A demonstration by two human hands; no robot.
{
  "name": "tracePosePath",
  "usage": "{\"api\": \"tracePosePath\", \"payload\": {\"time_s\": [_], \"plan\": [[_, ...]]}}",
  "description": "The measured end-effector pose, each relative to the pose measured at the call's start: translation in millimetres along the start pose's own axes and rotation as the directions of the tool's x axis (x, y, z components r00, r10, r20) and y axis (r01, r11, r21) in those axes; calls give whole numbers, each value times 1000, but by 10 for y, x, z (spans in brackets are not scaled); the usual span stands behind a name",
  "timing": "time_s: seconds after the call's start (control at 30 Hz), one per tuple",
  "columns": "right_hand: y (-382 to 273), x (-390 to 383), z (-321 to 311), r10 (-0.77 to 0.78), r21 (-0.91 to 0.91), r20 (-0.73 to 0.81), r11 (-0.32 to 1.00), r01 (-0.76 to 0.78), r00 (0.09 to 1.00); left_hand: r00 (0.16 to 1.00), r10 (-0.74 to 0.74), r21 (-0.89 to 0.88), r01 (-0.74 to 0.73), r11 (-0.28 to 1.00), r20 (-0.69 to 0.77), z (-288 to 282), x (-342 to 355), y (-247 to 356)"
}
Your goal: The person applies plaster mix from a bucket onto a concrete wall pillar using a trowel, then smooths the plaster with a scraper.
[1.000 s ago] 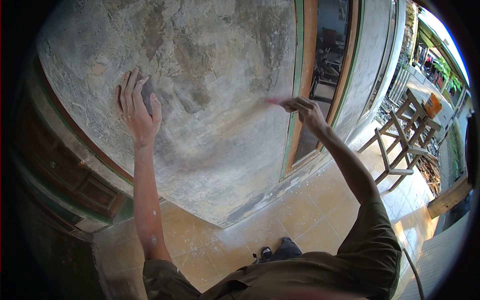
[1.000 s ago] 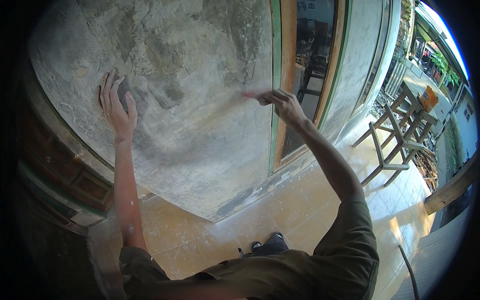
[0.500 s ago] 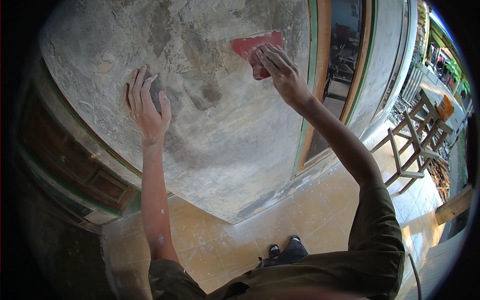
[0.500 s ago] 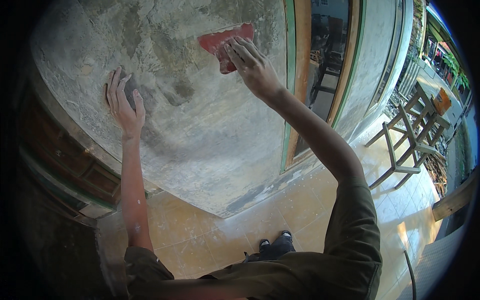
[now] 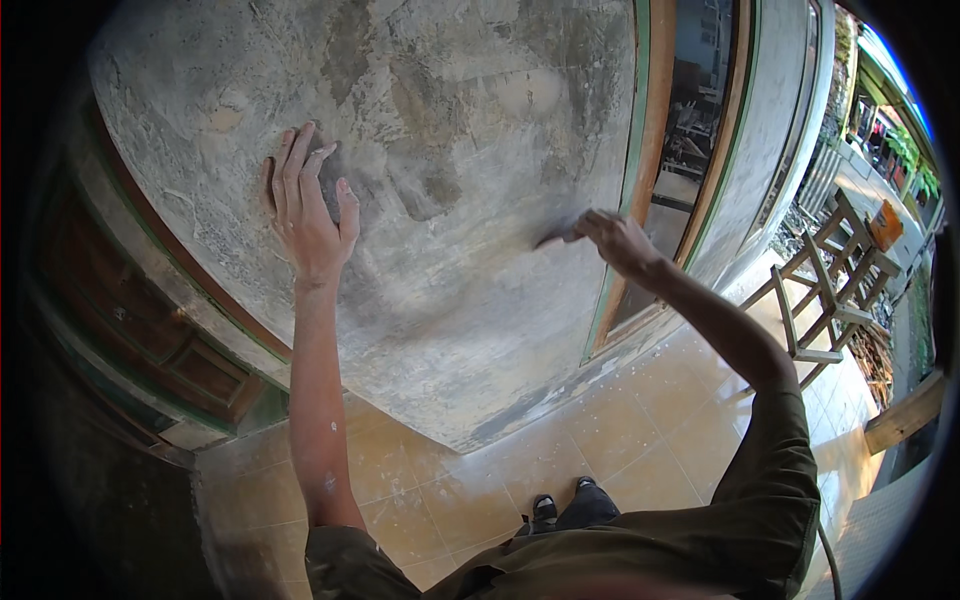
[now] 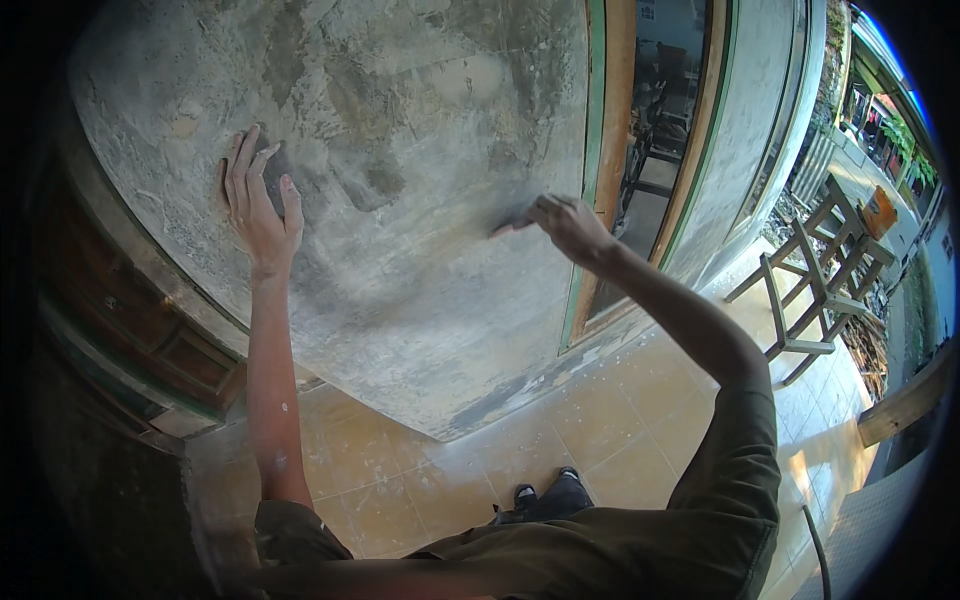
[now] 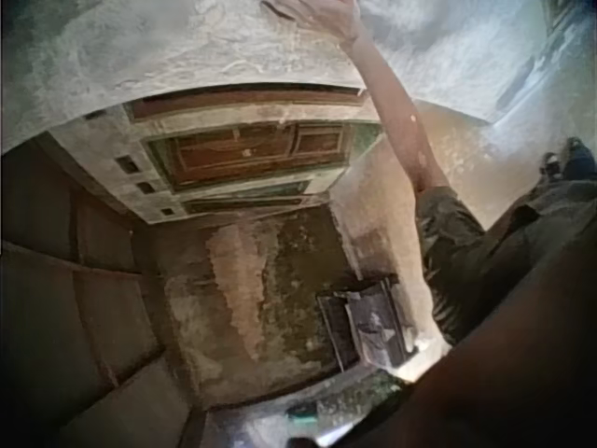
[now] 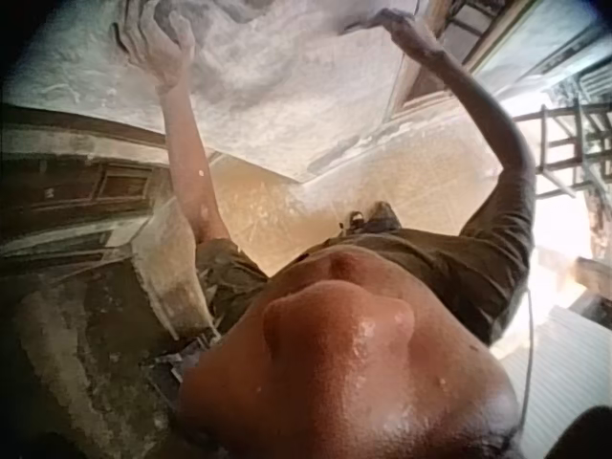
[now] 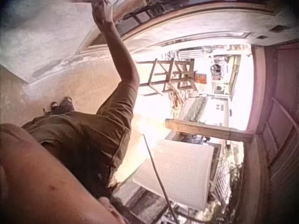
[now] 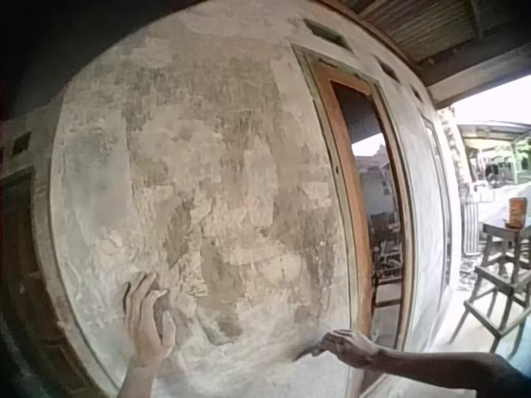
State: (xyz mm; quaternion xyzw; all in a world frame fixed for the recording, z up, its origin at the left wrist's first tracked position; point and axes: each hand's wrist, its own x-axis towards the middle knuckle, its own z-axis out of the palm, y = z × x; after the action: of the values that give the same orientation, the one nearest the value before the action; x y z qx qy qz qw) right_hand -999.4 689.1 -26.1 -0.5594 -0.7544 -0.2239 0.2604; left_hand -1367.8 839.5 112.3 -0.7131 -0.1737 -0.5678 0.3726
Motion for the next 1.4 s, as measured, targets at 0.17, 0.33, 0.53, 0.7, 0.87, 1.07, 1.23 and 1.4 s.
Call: {"api": "tracePosePath", "payload": {"time_s": [0.17,0.33,0.53,0.7,0.87,1.07,1.23,1.4], "plan": [[-131,1218,-1134,-192,-202,-259,969,141,947,1000,-18,21,17,1000,25,-46,-52,-18],[-160,2193,-1998,-357,-379,-422,905,195,833,1000,-15,22,15,1000,12,-60,-38,-13],[-132,2177,-1981,-133,-282,-424,959,9,896,1000,-12,18,12,1000,10,-77,-40,0],[-41,1598,-883,-574,-584,-454,769,258,682,1000,-14,7,13,1000,11,-58,36,41],[-322,321,-125,-458,-269,-58,863,428,887,1000,-24,-10,25,1000,12,-65,-24,-17],[-134,107,-273,-256,250,169,945,210,952,1000,-27,-22,27,999,-6,-28,10,33],[-122,607,-274,-223,-12,5,975,223,975,1000,-8,-28,7,1000,-25,-55,-32,-19],[-39,1096,-340,-368,-215,-240,922,321,898,1000,-1,-55,-1,998,-24,-70,-15,5]]}}
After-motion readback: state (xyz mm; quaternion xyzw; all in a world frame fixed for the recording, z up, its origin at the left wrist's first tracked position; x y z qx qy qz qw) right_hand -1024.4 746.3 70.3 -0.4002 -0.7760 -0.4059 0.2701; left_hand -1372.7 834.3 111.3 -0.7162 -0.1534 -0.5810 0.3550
